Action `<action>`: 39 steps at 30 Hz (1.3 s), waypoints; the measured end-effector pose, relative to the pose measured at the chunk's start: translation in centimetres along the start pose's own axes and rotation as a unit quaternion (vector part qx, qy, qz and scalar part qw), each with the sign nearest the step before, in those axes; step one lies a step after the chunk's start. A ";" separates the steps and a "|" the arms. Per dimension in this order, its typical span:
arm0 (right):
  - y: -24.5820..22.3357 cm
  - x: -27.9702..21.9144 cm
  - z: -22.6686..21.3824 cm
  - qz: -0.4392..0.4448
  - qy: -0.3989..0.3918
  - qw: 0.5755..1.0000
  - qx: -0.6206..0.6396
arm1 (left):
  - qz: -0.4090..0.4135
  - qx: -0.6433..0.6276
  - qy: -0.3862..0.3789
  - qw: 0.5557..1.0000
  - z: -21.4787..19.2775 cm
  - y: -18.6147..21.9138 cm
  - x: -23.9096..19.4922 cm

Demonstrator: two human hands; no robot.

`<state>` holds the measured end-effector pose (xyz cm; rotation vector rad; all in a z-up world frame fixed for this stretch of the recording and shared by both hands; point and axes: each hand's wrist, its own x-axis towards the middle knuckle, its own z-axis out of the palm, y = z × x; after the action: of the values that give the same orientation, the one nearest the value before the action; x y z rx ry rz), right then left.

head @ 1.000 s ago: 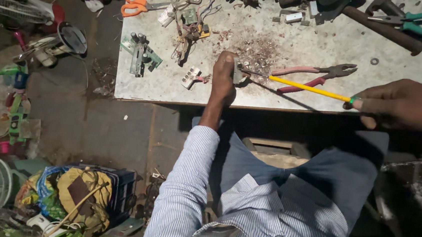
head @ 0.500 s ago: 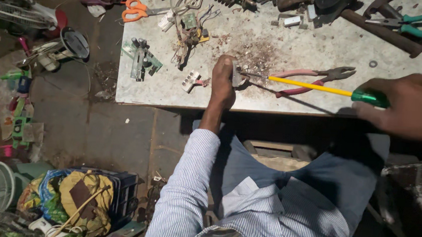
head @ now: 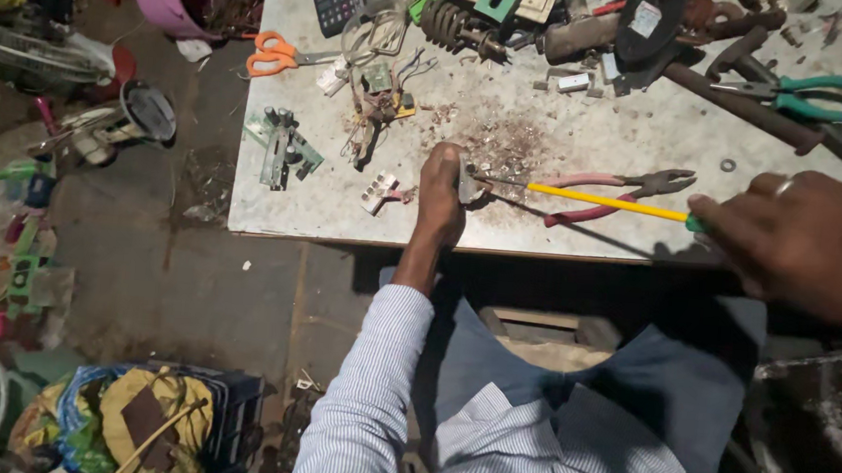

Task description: The person uses a screwdriver and pliers to pry open and separate the casing of a small electronic component on a cluttered workbench. They repeatedly apply leverage with the screwdriver, then use pliers to pull apart the housing, revealing internal parts.

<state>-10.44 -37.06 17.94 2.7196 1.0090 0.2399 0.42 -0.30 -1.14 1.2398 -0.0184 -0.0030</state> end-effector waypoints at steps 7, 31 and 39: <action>-0.9 -1.8 0.0 0.030 -0.033 0.998 0.048 | -0.045 -0.016 0.001 0.999 0.2 0.5 -0.6; -2.5 -1.8 1.1 0.034 -0.006 0.998 0.059 | 0.002 0.082 -0.023 0.996 -0.1 1.1 -0.6; -1.4 0.8 2.3 0.456 -0.371 0.589 0.555 | 0.007 0.006 -0.030 1.000 0.1 1.2 -0.8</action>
<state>-10.18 -35.85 15.45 3.3069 -0.9019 -1.7987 -0.40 0.04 -0.02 1.2507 -0.0783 -0.0281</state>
